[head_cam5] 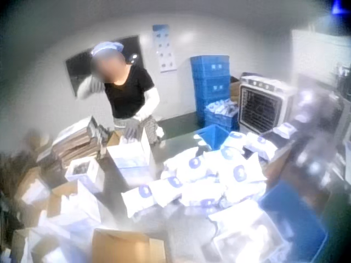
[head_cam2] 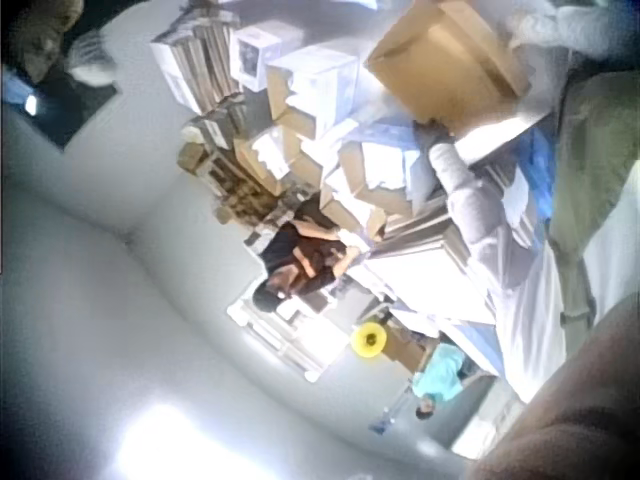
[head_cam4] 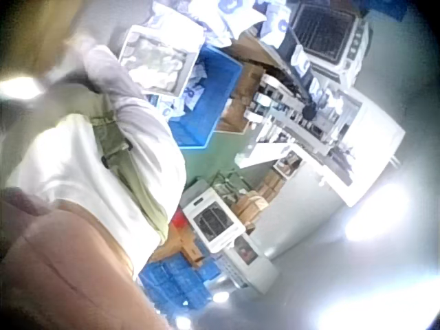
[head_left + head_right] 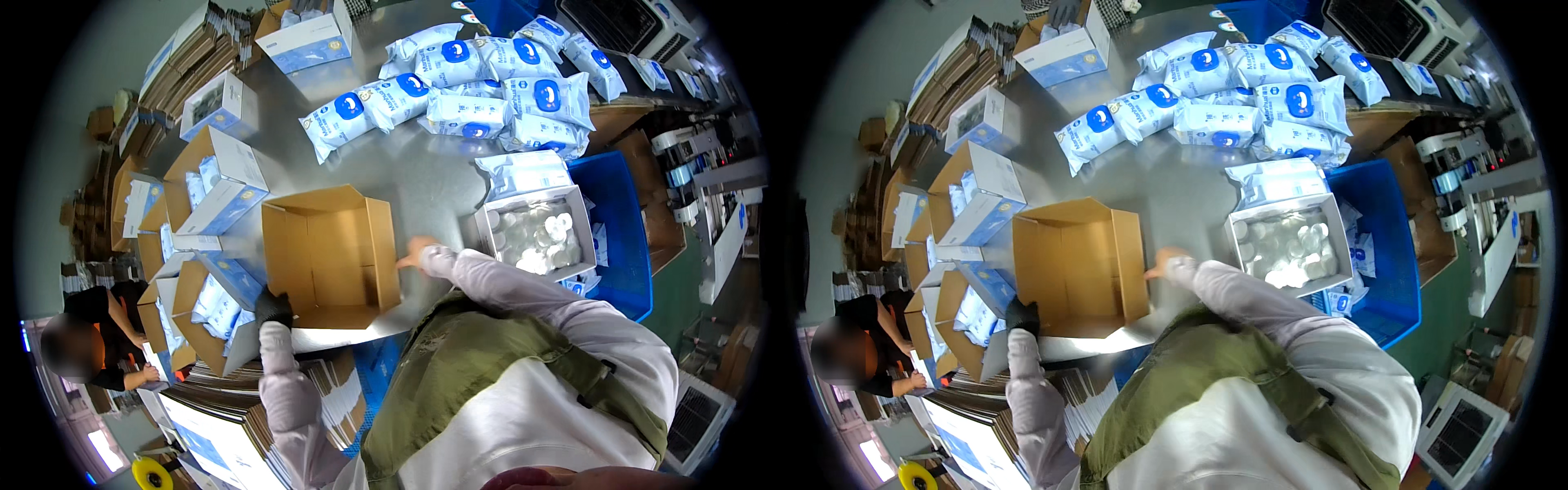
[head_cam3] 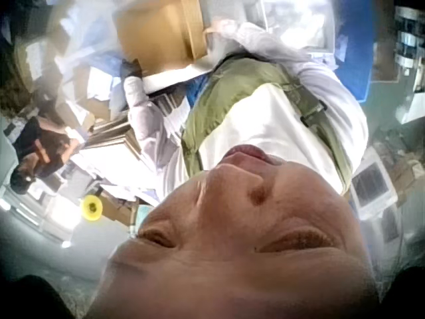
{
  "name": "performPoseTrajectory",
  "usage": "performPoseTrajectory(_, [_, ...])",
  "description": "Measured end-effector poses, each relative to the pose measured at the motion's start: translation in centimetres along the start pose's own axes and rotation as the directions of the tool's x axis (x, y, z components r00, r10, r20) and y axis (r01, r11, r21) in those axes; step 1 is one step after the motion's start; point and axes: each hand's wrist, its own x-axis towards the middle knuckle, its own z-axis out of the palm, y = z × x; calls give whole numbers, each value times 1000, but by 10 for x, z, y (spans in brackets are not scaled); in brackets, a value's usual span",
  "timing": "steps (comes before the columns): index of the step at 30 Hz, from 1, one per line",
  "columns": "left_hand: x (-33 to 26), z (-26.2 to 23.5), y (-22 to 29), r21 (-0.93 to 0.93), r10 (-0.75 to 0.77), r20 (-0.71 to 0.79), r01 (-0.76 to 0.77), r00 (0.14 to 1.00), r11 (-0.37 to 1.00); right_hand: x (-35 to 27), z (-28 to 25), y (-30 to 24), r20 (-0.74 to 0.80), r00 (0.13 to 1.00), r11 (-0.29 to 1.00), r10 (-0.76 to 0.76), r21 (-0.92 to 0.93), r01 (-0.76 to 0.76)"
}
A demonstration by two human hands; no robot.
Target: The person packs multiple blue and white packages into cardboard boxes, adding a small white object to each box, and then closes the box flaps.
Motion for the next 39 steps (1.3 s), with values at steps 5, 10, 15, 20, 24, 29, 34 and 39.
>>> performPoseTrajectory(5, [-5,-18,29,73,-104,-148,115,984,991,-10,-139,-20,-392,733,826,-556,-362,433])
performPoseTrajectory(10, [2,-14,31,-30,-201,-84,199,976,980,23,-280,69,-729,571,735,-377,-611,-295])
performPoseTrajectory(15, [-9,-19,38,42,-234,-143,242,962,969,-48,-247,0,-668,394,775,-631,-536,333])
performPoseTrajectory(20, [-9,-14,32,57,-175,-225,192,959,980,-118,-146,-76,-581,400,359,-709,191,913])
performPoseTrajectory(24, [-12,-22,19,42,-212,-207,225,955,973,-99,-36,-148,-497,382,445,-779,-9,895])
performPoseTrajectory(29, [13,-19,17,22,-174,-229,183,958,983,-28,65,-136,-14,779,720,-627,-392,573])
performPoseTrajectory(34, [6,-44,-19,46,-267,-269,289,926,956,-39,-65,-153,-241,380,450,-893,-462,765])
performPoseTrajectory(39, [20,-74,46,111,45,-618,31,785,993,72,-272,-73,-411,354,500,-840,-840,212])
